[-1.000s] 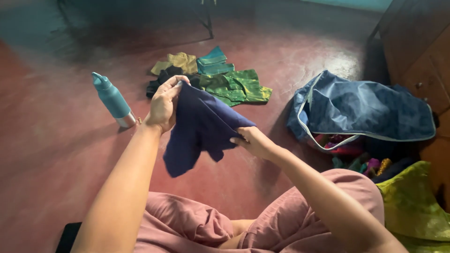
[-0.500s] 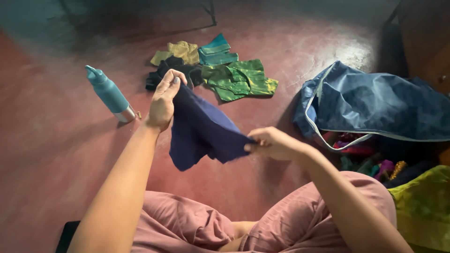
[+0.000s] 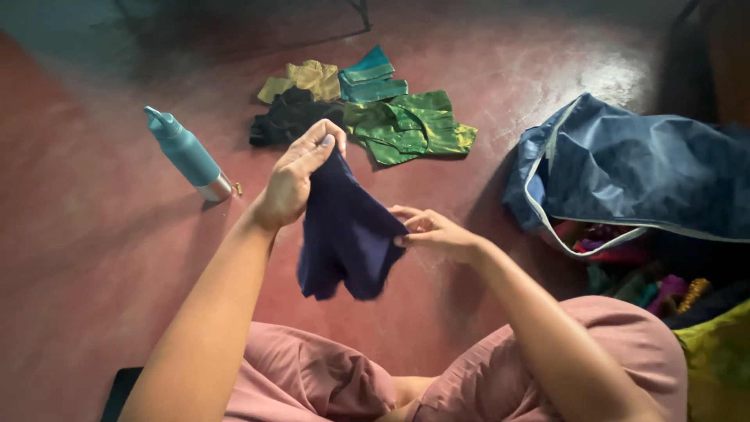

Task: Folding and organizing various sari blouses on the floor.

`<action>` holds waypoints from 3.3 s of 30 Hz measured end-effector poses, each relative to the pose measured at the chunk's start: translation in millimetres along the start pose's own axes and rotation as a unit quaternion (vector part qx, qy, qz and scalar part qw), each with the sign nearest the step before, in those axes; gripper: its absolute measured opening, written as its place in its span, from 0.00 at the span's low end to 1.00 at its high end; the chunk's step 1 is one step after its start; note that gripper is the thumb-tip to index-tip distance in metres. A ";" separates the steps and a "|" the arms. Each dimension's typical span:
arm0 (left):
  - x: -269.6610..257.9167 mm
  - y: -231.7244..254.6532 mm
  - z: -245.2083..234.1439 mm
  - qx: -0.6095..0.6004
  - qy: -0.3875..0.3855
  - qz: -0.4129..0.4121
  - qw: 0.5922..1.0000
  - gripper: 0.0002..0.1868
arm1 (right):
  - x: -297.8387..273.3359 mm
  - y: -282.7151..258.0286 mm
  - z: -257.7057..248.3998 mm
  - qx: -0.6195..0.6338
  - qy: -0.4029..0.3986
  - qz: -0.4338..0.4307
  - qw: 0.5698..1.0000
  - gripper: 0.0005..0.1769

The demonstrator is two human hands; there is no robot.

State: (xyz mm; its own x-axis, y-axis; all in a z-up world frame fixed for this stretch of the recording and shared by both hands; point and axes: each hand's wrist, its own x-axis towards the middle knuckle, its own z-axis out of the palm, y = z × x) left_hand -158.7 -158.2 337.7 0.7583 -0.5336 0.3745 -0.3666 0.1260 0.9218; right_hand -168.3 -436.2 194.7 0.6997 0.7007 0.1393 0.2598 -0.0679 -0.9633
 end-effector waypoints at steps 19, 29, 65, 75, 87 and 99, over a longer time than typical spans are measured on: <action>-1.4 -17.4 -7.1 0.109 0.117 0.059 0.985 0.11 | -16.2 27.7 -24.7 0.031 0.201 0.020 0.979 0.09; -1.9 -43.3 19.6 0.145 0.042 0.067 0.986 0.12 | -0.2 -38.4 40.0 -0.183 0.184 -0.111 0.959 0.33; 15.0 -155.9 -34.9 0.072 0.224 -0.093 0.968 0.09 | -17.1 -45.6 -72.6 -0.440 0.153 -0.048 0.884 0.16; 64.5 -141.7 -40.6 -0.132 0.219 0.027 0.966 0.07 | 10.8 -128.9 -64.1 -0.600 0.275 -0.040 0.750 0.13; -143.5 -330.5 -23.9 0.110 0.184 -0.268 0.939 0.09 | -17.6 91.4 69.5 -0.617 -0.106 0.134 0.768 0.04; -140.5 -259.1 -8.8 0.406 0.070 -0.320 0.853 0.16 | -1.0 37.6 74.5 -0.389 -0.212 0.241 0.864 0.17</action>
State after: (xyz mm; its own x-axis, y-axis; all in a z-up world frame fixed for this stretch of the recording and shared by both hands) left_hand -165.5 -108.5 47.2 0.9794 -0.1636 -0.1181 -0.0634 -0.8053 0.5895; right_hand -208.9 -386.5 141.3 0.5867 0.6447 -0.4900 0.4909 -0.7644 -0.4179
